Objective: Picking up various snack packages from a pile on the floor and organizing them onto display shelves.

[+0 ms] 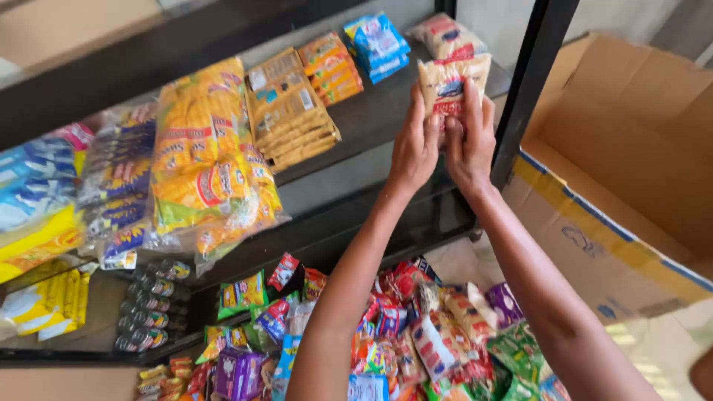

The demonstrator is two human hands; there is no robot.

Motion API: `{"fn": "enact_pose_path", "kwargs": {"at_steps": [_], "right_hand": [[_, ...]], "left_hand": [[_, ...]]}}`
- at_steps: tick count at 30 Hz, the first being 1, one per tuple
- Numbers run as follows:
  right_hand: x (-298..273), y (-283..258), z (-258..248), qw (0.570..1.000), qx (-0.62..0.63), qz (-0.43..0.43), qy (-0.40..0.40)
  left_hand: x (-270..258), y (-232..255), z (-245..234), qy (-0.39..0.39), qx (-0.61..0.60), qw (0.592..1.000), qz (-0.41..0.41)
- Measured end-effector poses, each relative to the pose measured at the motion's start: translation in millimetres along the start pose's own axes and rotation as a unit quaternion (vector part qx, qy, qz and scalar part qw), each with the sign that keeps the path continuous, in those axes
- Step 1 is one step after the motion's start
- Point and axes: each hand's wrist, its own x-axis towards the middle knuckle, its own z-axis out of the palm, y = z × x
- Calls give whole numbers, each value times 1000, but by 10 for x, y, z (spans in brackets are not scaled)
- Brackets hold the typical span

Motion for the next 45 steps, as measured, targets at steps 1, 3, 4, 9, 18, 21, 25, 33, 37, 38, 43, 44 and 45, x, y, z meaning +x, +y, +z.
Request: {"fn": "enact_pose_path", "kwargs": {"at_steps": [1,3,4,9,18,21,25,33,37,38,43,44,45], "right_hand": [[105,93,69,1000,1,-6,5],[316,290,202,1000,-17,-4,0],[414,373,254,1000,-17,-9,4],[817,770,523,996,-62,5,-64],[1205,1201,856,997,-13,-52,-62],[1238,1220,903,998,-4,-42,-55],[1210,1327,961,997,-17,-27,-64],[1227,1450,1024,997,-55,-6,-44],[1280,1470,1055,995,-80,-22,-57],[1316,1458,1055,993,-85,-44,-65],[1385,1649,1275,984,-123,-79,-105],[1423,1660,1307,978,-164,-80,-106],[1408,1683,1298,969,-209,-75,-107]], "left_hand": [[132,-43,-7,1,1,1000,8],[393,-134,-9,-7,44,999,16],[496,-160,-16,-6,44,999,23],[869,-465,20,40,79,996,17],[1259,-694,-55,1,186,983,-1],[1328,-665,-160,-16,345,937,51],[1406,-479,-227,-39,503,862,57],[1410,-1332,-78,-21,579,815,-18],[1443,-1325,-23,14,570,821,-19],[1453,-1399,4,23,584,811,-36],[1415,-1657,45,58,625,777,-57],[1433,-1617,41,78,633,769,-44],[1408,-1575,77,93,639,763,-30]]}}
